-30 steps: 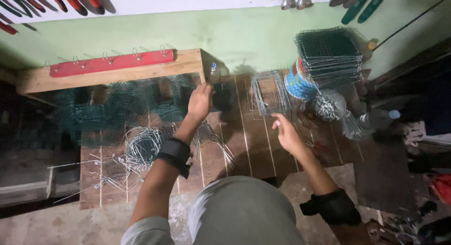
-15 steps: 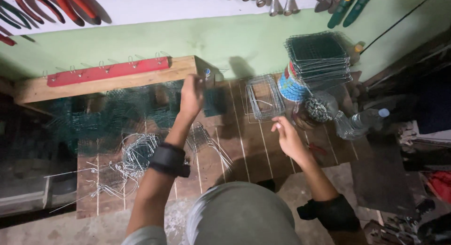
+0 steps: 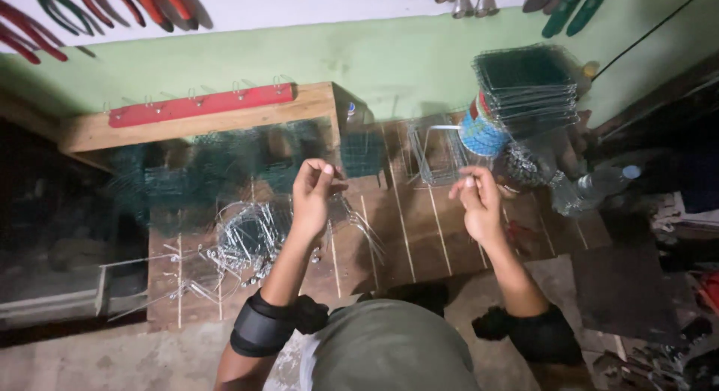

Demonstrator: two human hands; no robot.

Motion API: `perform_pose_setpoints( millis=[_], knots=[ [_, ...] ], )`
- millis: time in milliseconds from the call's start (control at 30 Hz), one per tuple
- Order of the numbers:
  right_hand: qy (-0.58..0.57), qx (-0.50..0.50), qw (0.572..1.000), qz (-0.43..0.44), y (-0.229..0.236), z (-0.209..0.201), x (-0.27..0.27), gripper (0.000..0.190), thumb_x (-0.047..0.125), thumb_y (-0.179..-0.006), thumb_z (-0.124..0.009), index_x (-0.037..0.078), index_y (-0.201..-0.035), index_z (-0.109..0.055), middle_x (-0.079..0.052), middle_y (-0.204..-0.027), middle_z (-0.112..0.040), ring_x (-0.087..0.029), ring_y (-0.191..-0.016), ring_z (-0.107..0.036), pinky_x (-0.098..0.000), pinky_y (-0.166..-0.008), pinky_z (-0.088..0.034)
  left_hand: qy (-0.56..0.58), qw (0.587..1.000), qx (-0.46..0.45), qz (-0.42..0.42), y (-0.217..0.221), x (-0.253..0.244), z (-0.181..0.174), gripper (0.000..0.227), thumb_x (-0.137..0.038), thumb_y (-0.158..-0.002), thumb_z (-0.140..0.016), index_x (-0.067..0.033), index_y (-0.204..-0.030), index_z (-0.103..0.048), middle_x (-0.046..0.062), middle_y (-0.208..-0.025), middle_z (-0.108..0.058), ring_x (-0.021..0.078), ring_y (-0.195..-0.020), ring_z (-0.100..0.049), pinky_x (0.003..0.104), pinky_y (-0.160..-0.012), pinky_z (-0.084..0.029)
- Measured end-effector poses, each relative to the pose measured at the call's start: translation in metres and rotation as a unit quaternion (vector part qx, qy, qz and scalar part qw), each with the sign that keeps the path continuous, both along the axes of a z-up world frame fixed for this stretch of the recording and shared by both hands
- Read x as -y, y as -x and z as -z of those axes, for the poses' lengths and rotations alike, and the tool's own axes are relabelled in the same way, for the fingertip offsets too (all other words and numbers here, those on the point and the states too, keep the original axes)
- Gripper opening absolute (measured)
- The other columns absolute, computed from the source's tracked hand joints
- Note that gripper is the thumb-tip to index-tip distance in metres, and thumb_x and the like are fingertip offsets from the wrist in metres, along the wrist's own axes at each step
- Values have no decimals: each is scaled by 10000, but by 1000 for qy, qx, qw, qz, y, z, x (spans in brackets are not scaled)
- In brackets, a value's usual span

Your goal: The person assembles a small wire mesh frame by hand, inserting a wire mesh panel into a pre-bent wire frame and bending the frame's legs to secure the panel. The person repeats this process with a second frame.

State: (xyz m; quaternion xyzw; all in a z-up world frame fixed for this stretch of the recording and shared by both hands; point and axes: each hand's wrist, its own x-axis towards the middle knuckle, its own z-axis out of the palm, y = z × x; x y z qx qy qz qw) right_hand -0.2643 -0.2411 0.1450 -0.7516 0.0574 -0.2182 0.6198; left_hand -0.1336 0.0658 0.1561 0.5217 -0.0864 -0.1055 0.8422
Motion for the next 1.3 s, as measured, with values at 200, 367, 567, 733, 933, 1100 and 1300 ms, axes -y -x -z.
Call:
perform_pose_setpoints(
  millis=[200,367,567,733,933,1100,1300],
  knots=[
    [-49,17,996,-79,-18,-15,-36,191,167,-1122,-457,75,-1267,-540,-49,-826,-663,-18,-591,-363,-190,-540,-298,121,992,-20,-17,27,-13,-20,36,-39,-1034,-605,-34,-1046,-571,72,-985,-658,164,-843,-637,320,-775,-552],
    [-60,6,991,-121,-24,-30,-66,181,168,-1126,-455,71,-1253,-540,-45,-829,-658,-23,-617,-376,-184,-562,-315,149,988,14,-38,46,-16,-39,310,48,-998,-620,-26,-1274,-500,63,-1010,-617,210,-901,-671,355,-828,-586],
    [-89,-9,984,-157,-30,-35,-83,214,179,-1137,-450,59,-1275,-562,-17,-808,-587,-30,-636,-381,-186,-570,-317,99,994,-4,-48,70,-8,-58,648,93,-939,-594,-68,-1518,-350,38,-1055,-489,237,-949,-694,354,-846,-613],
    [-138,-38,977,-157,-34,-48,-94,202,166,-1092,-520,47,-1226,-613,61,-765,-474,-19,-634,-370,-183,-548,-298,117,992,17,-42,73,6,-37,595,141,-930,-551,-63,-1451,-350,61,-1146,-461,254,-1021,-688,357,-869,-609],
    [-14,-17,992,-122,-53,-35,-74,90,128,-1035,-642,43,-1003,-649,87,-841,-567,-3,-765,-488,-177,-686,-410,153,988,28,-21,65,27,-23,513,150,-934,-596,-78,-1314,-336,80,-1165,-468,248,-1046,-675,393,-945,-633],
    [4,-3,990,-142,-64,-41,-52,104,125,-1042,-643,37,-988,-626,82,-839,-533,-18,-770,-462,-195,-686,-395,-1,991,107,-81,58,23,-39,523,15,-987,-659,-63,-1444,-415,56,-1148,-541,150,-1039,-636,343,-886,-647],
    [45,3,981,-188,-71,-43,-40,108,138,-1065,-619,36,-1032,-631,77,-865,-539,-13,-796,-466,-189,-702,-411,-227,966,122,-15,53,7,-75,169,-102,-968,-708,-3,-1102,-677,25,-847,-726,97,-761,-711,236,-632,-557]
  ],
)
